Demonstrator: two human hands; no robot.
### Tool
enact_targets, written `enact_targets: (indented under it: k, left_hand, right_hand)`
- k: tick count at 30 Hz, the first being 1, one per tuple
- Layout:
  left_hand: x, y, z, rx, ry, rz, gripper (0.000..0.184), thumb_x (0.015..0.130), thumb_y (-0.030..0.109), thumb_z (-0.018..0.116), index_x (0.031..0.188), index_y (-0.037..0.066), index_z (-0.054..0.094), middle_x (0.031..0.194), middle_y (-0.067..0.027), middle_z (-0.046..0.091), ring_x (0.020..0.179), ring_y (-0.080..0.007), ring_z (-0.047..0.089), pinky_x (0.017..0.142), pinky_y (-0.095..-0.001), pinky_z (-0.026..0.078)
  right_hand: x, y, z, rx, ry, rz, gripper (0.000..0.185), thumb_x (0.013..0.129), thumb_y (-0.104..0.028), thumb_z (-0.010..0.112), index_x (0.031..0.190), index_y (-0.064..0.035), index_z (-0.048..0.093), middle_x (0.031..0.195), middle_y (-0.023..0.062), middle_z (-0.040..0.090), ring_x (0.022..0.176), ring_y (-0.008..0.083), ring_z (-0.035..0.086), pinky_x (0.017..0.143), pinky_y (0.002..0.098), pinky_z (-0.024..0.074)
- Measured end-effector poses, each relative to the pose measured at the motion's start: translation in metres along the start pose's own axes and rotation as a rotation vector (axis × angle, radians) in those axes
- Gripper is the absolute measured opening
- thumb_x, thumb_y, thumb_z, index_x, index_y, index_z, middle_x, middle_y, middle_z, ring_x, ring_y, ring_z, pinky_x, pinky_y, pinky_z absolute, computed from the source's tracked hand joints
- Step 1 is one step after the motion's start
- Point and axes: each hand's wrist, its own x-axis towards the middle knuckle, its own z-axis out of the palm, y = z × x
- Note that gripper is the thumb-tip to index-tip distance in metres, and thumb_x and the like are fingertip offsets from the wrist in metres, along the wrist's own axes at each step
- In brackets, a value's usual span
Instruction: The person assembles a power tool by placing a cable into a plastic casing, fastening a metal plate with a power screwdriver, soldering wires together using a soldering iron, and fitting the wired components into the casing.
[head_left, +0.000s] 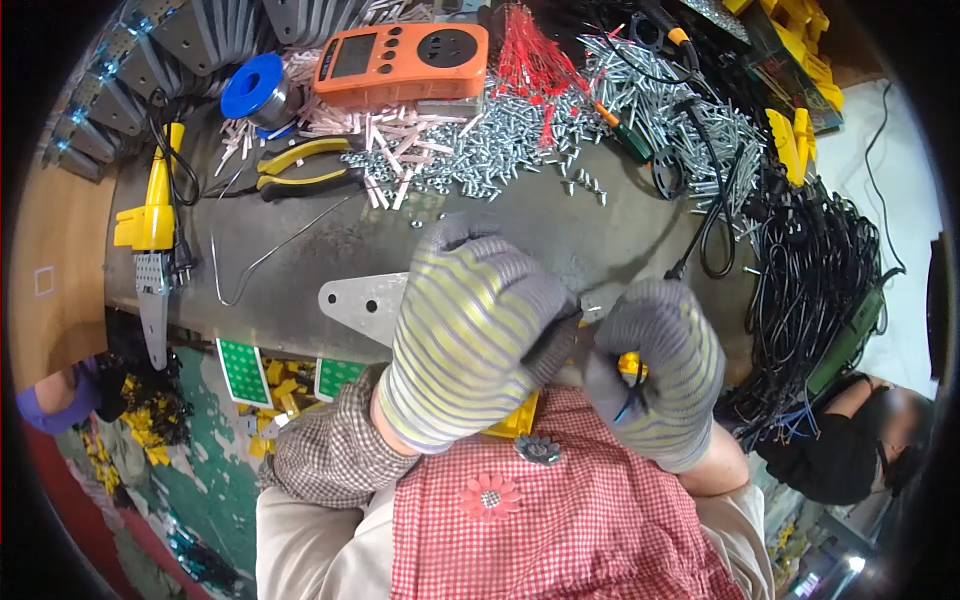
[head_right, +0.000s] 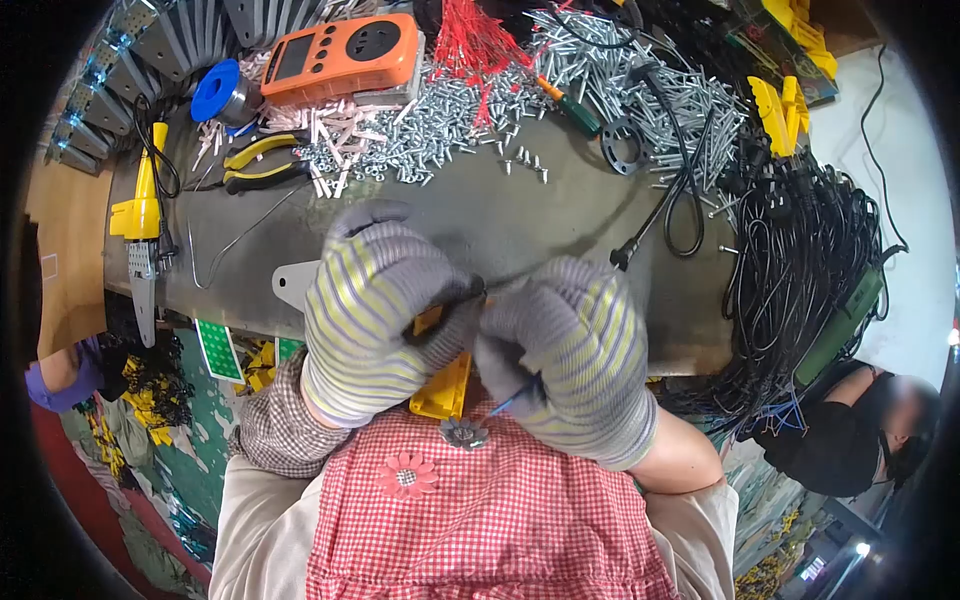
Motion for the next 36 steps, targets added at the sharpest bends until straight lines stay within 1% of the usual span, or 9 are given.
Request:
enact_targets:
  k: [4,9,15,18,22,26,30,34,36]
  left_hand:
    - [-0.003,-0.003,-0.004,-0.333,-0.073,-0.233,0.016,0.068,0.005,0.074,0.082,0.009,0.069,0.081,-0.0057,0.065,0.08,-0.025,0.064,0.076,-0.0358,0.05]
    - [-0.004,-0.008,-0.005,-0.36,-0.065,-0.218,0.016,0.069,0.006,0.075,0.083,0.008,0.068,0.081,-0.0058,0.065,0.079,-0.0237,0.063,0.075,-0.0354,0.049]
    - [-0.002,-0.013,-0.008,-0.386,-0.13,-0.239,0.015,0.07,0.007,0.076,0.082,0.006,0.067,0.08,-0.0061,0.065,0.076,-0.0222,0.063,0.072,-0.0338,0.049]
    - [0.001,-0.019,-0.01,-0.47,-0.242,-0.286,0.016,0.07,0.009,0.078,0.081,0.005,0.066,0.08,-0.0061,0.065,0.073,-0.0211,0.063,0.068,-0.032,0.049]
    - [0.006,-0.024,-0.016,-0.573,-0.37,-0.323,0.018,0.071,0.011,0.08,0.08,0.003,0.068,0.079,-0.0063,0.066,0.072,-0.0195,0.062,0.066,-0.0312,0.048]
    - [0.008,-0.025,-0.021,-0.587,-0.436,-0.356,0.017,0.071,0.009,0.08,0.082,0.003,0.069,0.079,-0.0059,0.066,0.073,-0.0184,0.062,0.066,-0.0308,0.048]
    - [0.001,-0.025,-0.014,-0.628,-0.33,-0.305,0.016,0.07,0.007,0.08,0.082,0.004,0.069,0.078,-0.0055,0.066,0.073,-0.0183,0.063,0.067,-0.0303,0.048]
    - [-0.004,-0.017,-0.012,-0.608,-0.197,-0.325,0.015,0.07,0.005,0.078,0.082,0.005,0.069,0.079,-0.0052,0.065,0.075,-0.0183,0.062,0.069,-0.0306,0.049]
    - [-0.006,-0.011,-0.011,-0.563,-0.152,-0.35,0.015,0.069,0.004,0.078,0.082,0.006,0.069,0.079,-0.0048,0.066,0.075,-0.018,0.062,0.07,-0.0308,0.049]
  right_hand:
    - [-0.009,0.004,-0.002,-0.013,-0.084,0.126,0.018,0.072,-0.009,0.075,0.085,-0.0092,0.063,0.073,0.0053,0.061,0.066,0.0263,0.059,0.062,0.0375,0.0437]
    - [-0.006,0.005,-0.003,-0.017,-0.048,0.161,0.014,0.078,-0.003,0.071,0.089,-0.0068,0.063,0.078,0.0073,0.065,0.069,0.0266,0.063,0.063,0.0362,0.0489]
    - [-0.009,0.001,-0.007,0.229,0.096,0.341,0.014,0.08,-0.007,0.076,0.09,-0.0049,0.067,0.078,0.0077,0.067,0.062,0.0218,0.065,0.056,0.0292,0.0491]
    - [0.0,0.017,-0.012,0.098,0.047,-0.006,0.014,0.077,-0.013,0.079,0.088,-0.009,0.071,0.077,0.0056,0.068,0.059,0.0196,0.064,0.052,0.0286,0.0482]
    - [-0.008,0.022,-0.013,-0.273,-0.304,-0.062,0.013,0.076,-0.016,0.077,0.088,-0.0142,0.073,0.077,0.0032,0.07,0.057,0.0188,0.063,0.048,0.0303,0.0465]
    - [0.015,0.011,-0.015,-0.259,-0.241,-0.28,0.015,0.075,-0.016,0.077,0.09,-0.0151,0.072,0.075,0.0029,0.068,0.055,0.02,0.061,0.046,0.0321,0.0458]
    - [0.004,0.017,-0.008,0.041,-0.267,0.026,0.012,0.079,-0.01,0.074,0.09,-0.0111,0.069,0.075,0.0031,0.068,0.058,0.0163,0.063,0.052,0.0294,0.0499]
    - [-0.006,0.006,-0.003,0.317,0.128,0.553,0.009,0.084,-0.003,0.067,0.093,-0.0028,0.064,0.082,0.0046,0.067,0.071,0.0095,0.064,0.066,0.0245,0.052]
    - [-0.003,0.002,-0.008,0.281,0.085,0.419,0.013,0.083,-0.002,0.068,0.094,-0.0022,0.063,0.083,0.0058,0.067,0.071,0.0113,0.064,0.065,0.0253,0.0519]
